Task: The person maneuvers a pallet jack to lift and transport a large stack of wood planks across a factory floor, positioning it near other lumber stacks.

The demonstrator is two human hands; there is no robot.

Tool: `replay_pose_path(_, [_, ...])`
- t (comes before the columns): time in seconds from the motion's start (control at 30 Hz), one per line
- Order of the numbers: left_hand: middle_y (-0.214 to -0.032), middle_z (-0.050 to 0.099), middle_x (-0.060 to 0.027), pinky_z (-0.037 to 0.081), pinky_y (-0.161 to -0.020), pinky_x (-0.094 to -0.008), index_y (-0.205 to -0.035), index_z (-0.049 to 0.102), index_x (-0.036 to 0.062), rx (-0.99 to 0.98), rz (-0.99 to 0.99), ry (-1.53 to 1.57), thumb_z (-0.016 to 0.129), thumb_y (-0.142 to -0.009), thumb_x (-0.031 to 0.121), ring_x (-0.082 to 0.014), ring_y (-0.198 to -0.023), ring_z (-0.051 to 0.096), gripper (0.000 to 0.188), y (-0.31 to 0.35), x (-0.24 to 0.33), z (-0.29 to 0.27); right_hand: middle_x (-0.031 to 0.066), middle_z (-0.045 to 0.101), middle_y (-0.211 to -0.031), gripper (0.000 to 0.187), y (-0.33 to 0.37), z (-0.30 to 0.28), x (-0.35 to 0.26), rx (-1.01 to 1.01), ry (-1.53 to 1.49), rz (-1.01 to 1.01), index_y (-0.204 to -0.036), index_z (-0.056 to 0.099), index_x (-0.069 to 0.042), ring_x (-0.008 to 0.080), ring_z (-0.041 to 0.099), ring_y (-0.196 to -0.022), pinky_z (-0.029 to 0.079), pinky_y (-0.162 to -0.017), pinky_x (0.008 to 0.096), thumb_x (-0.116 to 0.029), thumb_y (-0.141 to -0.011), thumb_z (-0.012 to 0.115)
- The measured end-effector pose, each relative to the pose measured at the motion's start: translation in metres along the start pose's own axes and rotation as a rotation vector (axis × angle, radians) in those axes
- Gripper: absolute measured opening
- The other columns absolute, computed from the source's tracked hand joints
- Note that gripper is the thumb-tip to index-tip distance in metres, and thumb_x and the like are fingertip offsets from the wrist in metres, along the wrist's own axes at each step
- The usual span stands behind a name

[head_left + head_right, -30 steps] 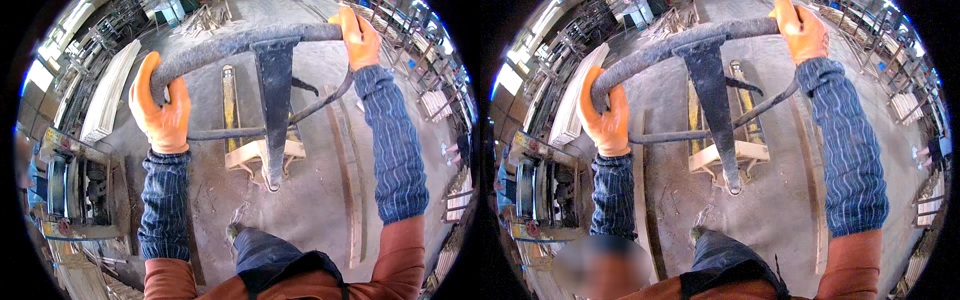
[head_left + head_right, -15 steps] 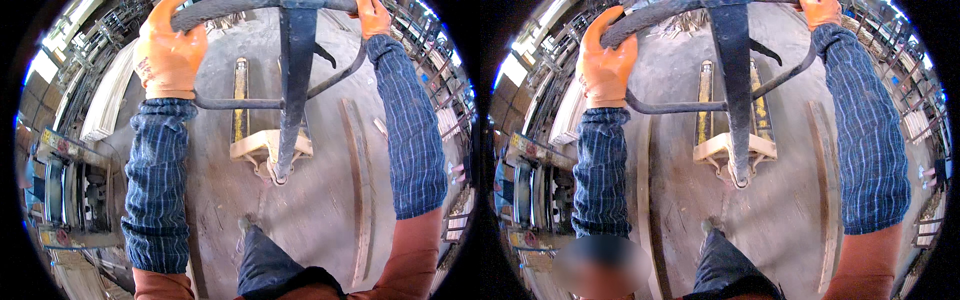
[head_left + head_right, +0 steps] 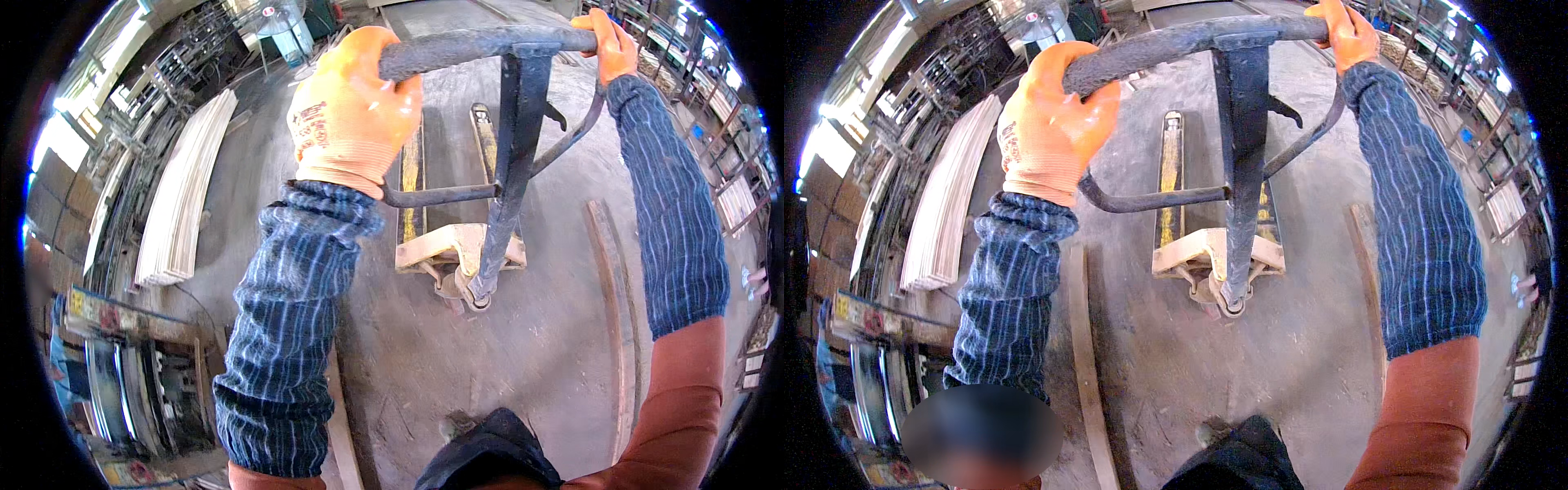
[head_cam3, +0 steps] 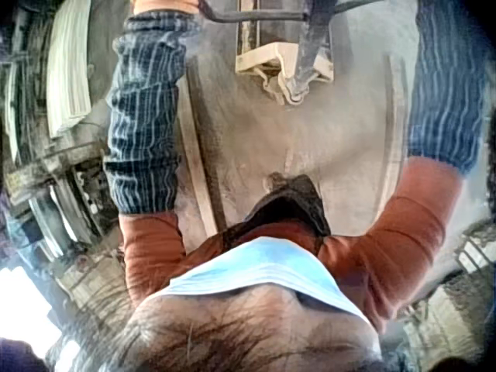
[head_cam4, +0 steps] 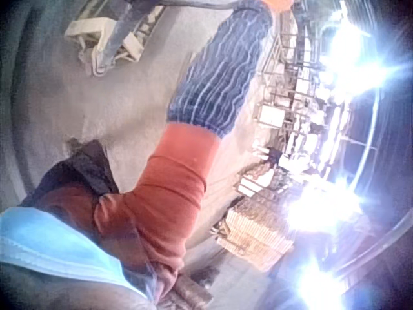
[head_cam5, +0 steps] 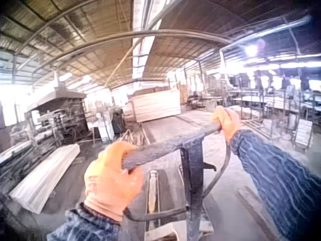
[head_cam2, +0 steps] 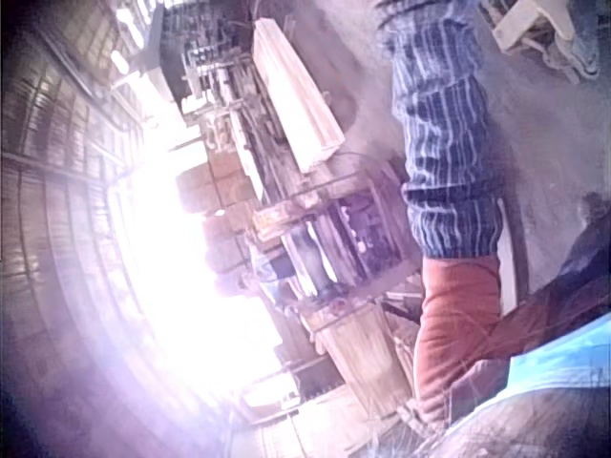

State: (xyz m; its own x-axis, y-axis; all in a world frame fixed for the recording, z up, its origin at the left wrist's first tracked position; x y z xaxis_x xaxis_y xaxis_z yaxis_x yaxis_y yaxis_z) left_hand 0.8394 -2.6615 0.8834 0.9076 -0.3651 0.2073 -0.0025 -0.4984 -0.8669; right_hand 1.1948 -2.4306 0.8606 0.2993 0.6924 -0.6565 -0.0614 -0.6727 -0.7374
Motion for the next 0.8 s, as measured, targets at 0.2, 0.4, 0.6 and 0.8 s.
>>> replay_pose_path(0.2, [-0.095,0.072,-0.0080,0.054,-0.078,-0.0334,-0.106,0.070,0.0173,0.019,0.020,0.031,0.075,-0.077,0.026,-0.0256,-0.086,0.071,0.031,-0.066,-0.107,0.050,0.0020,0.060,-0.066,0.044,-0.044,0.097,0.000,0.162,-0.036,-0.003,-0.077,0.066,-0.005,0.0119,0.052,-0.056,0.040,-0.050,0.0304,-0.041,-0.098,0.055])
replay_pose_path(0.4, [-0.099,0.072,-0.0092,0.054,-0.081,-0.0338,-0.107,0.070,0.0184,0.013,-0.006,0.071,0.074,-0.078,0.017,-0.0264,-0.091,0.071,0.030,-0.100,-0.191,0.097,0.0039,0.061,-0.068,0.039,-0.080,0.146,0.024,0.202,0.082,-0.052,-0.081,0.067,-0.002,0.0147,0.054,-0.064,0.043,-0.060,0.0320,-0.035,-0.098,0.056])
replay_pose_path(0.6, [-0.106,0.069,-0.0083,0.054,-0.083,-0.0389,-0.107,0.068,0.0199,-0.065,-0.145,0.019,0.076,-0.072,0.018,-0.0313,-0.096,0.067,0.036,-0.119,-0.248,0.127,0.0006,0.069,-0.085,0.050,-0.082,0.169,0.042,0.134,0.095,0.090,-0.100,0.075,-0.007,0.0110,0.059,-0.071,0.050,-0.067,0.0280,-0.053,-0.093,0.057])
replay_pose_path(0.8, [-0.104,0.070,-0.0077,0.054,-0.079,-0.0377,-0.107,0.068,0.0201,-0.008,-0.016,0.106,0.077,-0.071,0.019,-0.0300,-0.088,0.069,0.037,-0.152,-0.249,0.179,0.0006,0.069,-0.094,0.051,-0.087,0.137,0.045,0.146,0.221,0.069,-0.104,0.074,-0.008,0.0114,0.061,-0.082,0.052,-0.071,0.0287,-0.055,-0.094,0.056])
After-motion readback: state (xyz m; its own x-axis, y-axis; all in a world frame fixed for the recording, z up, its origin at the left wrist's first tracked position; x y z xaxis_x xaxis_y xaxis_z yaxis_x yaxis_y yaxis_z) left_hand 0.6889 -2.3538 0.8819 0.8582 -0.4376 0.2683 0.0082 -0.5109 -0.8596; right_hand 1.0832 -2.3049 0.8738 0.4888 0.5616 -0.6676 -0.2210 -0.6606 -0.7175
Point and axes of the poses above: each hand's wrist, its own y-axis away from the middle knuckle, its own z-axis out of the palm, x = y × z, the point moved 8 cm from there along -y, towards the middle knuckle
